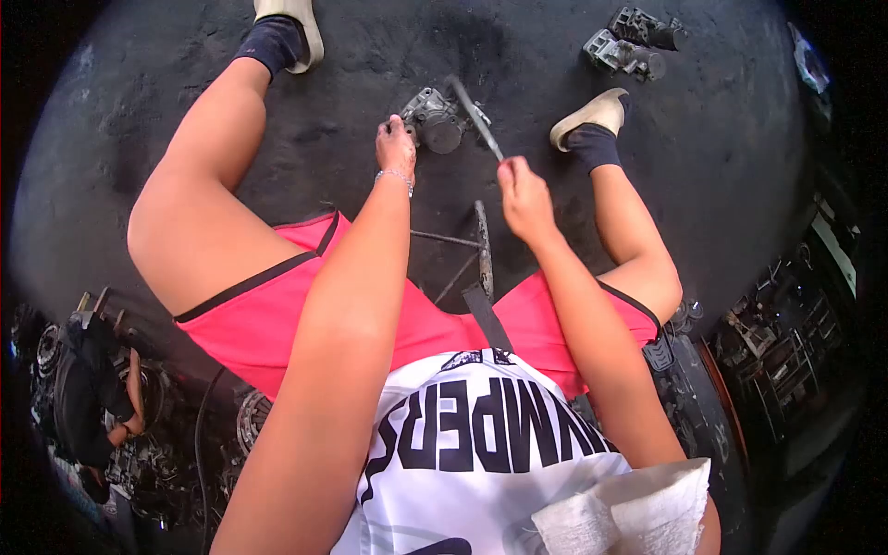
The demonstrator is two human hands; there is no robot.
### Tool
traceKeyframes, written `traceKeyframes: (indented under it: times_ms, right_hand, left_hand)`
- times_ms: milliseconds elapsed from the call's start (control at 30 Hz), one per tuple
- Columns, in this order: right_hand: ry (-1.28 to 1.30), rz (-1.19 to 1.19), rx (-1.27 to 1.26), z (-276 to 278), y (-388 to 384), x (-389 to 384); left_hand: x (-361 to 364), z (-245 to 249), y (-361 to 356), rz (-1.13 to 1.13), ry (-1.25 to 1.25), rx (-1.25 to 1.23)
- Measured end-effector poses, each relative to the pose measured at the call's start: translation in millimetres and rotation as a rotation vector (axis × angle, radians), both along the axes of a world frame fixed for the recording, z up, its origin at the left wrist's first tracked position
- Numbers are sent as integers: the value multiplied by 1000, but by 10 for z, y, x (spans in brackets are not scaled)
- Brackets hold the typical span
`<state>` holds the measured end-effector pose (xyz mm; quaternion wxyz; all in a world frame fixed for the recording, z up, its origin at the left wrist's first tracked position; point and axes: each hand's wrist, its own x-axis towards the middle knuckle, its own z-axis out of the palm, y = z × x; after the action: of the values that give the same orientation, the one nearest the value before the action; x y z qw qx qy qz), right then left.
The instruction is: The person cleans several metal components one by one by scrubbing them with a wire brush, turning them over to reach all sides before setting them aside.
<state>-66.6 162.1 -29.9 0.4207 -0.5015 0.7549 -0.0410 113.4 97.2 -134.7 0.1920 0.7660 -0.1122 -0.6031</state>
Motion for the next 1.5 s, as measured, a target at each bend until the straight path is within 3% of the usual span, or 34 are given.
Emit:
traceKeyframes:
  times_ms: [100, 167, 200, 233, 300, 433, 533, 633, 767, 867, 900, 967, 1033, 1267, 1333, 1367, 1433, 1500]
  right_hand:
    - [-117, 60, -56, -262, 218, 54]
    - [-261, 134, 106, -424, 180, 139]
    - [-259, 112, 146, -441, 140, 207]
    - [-266, 103, 140, -409, 89, 280]
    - [-71, 37, 166, -256, 67, 374]
    - [-46, 69, 173, -294, 136, 295]
    - [-75, -45, 92, -405, 146, 345]
    - [-122, 42, 85, -437, 278, 313]
    - [-117, -170, 85, -477, 168, 221]
    - [-127, 3, 20, -439, 185, 127]
    - [-92, -34, 54, -421, 194, 73]
    - [-126, -180, 6, -359, 149, 17]
    - [-174, -167, -47, -337, 68, 16]
    - [-417, -372, -44, -597, 37, 196]
    - [-471, -389, -18, -611, 90, 190]
    - [-527, -403, 12, -586, 110, 187]
    - [-425, -334, 13, -500, 169, 235]
    - [-411, -326, 99, -385, 210, 282]
  left_hand:
    - [48, -279, 172, 26, 53, -87]
    - [-7, -265, 275, 212, 115, -6]
    - [-44, 161, 137, 276, 210, 149]
    - [-11, 86, 210, 359, 352, 121]
    - [-26, 99, 252, 402, 390, 69]
    - [-14, 242, 139, 350, 344, 101]
    - [26, 290, 158, 408, 299, 107]
    - [121, 251, 132, 410, 301, 130]
    - [167, 314, 57, 469, 293, 74]
    - [247, 420, -13, 549, 514, -29]
    - [263, 436, -50, 617, 656, -80]
    - [257, 484, -128, 635, 690, -96]
    - [239, 533, -170, 641, 725, -119]
    - [275, 621, -265, 575, 775, -111]
    - [268, 471, -232, 330, 566, -73]
    - [263, 359, -168, 327, 572, -68]
    - [225, 175, -54, -97, 243, 105]
    - [186, 50, 106, -78, 232, 150]
